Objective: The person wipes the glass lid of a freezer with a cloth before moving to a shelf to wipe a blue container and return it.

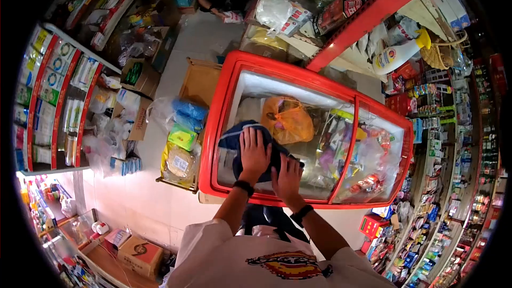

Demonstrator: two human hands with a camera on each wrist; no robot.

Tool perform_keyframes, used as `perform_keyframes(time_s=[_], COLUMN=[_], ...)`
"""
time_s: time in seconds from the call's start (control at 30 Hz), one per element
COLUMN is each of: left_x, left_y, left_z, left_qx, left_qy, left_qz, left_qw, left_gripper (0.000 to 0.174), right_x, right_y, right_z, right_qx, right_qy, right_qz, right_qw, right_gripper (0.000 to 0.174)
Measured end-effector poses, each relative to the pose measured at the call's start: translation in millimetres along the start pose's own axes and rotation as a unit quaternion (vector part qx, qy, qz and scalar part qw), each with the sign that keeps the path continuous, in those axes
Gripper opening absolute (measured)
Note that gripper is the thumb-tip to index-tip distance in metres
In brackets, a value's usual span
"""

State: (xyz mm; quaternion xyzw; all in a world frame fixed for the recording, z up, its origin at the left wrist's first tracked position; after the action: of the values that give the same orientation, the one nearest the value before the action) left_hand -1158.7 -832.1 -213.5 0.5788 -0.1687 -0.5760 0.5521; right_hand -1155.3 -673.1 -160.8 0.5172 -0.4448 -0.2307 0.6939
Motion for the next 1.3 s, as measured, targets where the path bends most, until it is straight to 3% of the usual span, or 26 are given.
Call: perform_keyframes(time_s=[0.03, 0.07, 0.13, 0.17, 0.53, 0.77, 0.87, 0.93, 1.3], left_x=[2.3, 2.8, 5.0, 7.3, 23.3, 33.8, 36.1, 35.6, 41.8], left_y=[-1.0, -0.6, -2.7, -4.6, -11.0, -26.3, -33.4, -36.4, -47.7], left_z=[13.1, 20.0, 34.1, 37.9, 117.2, 172.3, 185.2, 190.1, 206.6], left_qx=[-0.004, -0.001, 0.003, 0.007, 0.021, 0.041, 0.047, 0.006, 0.032], left_qy=[-0.024, -0.026, -0.01, -0.011, -0.028, -0.047, -0.056, -0.074, -0.085], left_qz=[0.026, 0.026, 0.026, 0.042, 0.063, 0.065, 0.074, 0.084, 0.115], left_qw=[0.999, 0.999, 1.0, 0.999, 0.997, 0.996, 0.995, 0.994, 0.989], left_gripper=[0.068, 0.068, 0.068, 0.066, 0.065, 0.067, 0.066, 0.064, 0.065], right_x=[3.6, 4.3, 4.8, 4.7, -7.5, -2.3, -2.7, -2.1, -3.4], right_y=[2.1, -4.2, -20.0, -28.8, -46.2, -51.7, -51.8, -49.3, -46.3], right_z=[17.7, 30.1, 54.9, 62.8, 143.6, 188.9, 197.4, 201.4, 214.8], right_qx=[0.035, 0.036, -0.08, -0.083, -0.042, -0.015, -0.025, -0.022, -0.031], right_qy=[-0.063, -0.066, -0.001, 0.009, 0.085, 0.053, 0.045, 0.049, 0.045], right_qz=[-0.011, -0.011, -0.076, -0.068, -0.064, -0.07, -0.053, -0.041, -0.056], right_qw=[0.997, 0.997, 0.994, 0.994, 0.993, 0.996, 0.997, 0.998, 0.997], right_gripper=[0.061, 0.061, 0.065, 0.065, 0.072, 0.075, 0.073, 0.073, 0.073])
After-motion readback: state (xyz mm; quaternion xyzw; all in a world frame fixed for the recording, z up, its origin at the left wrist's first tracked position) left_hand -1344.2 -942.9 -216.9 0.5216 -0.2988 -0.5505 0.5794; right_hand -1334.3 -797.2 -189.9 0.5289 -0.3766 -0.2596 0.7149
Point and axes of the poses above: each hand's wrist, its own z-axis towards the middle knuckle, its own y-axis out of the back of the hand, x = y × z, the point moved 2 cm from there along z, towards the middle knuckle, and after that the axes turned 7 degrees about -x, right-handed, at the moved point
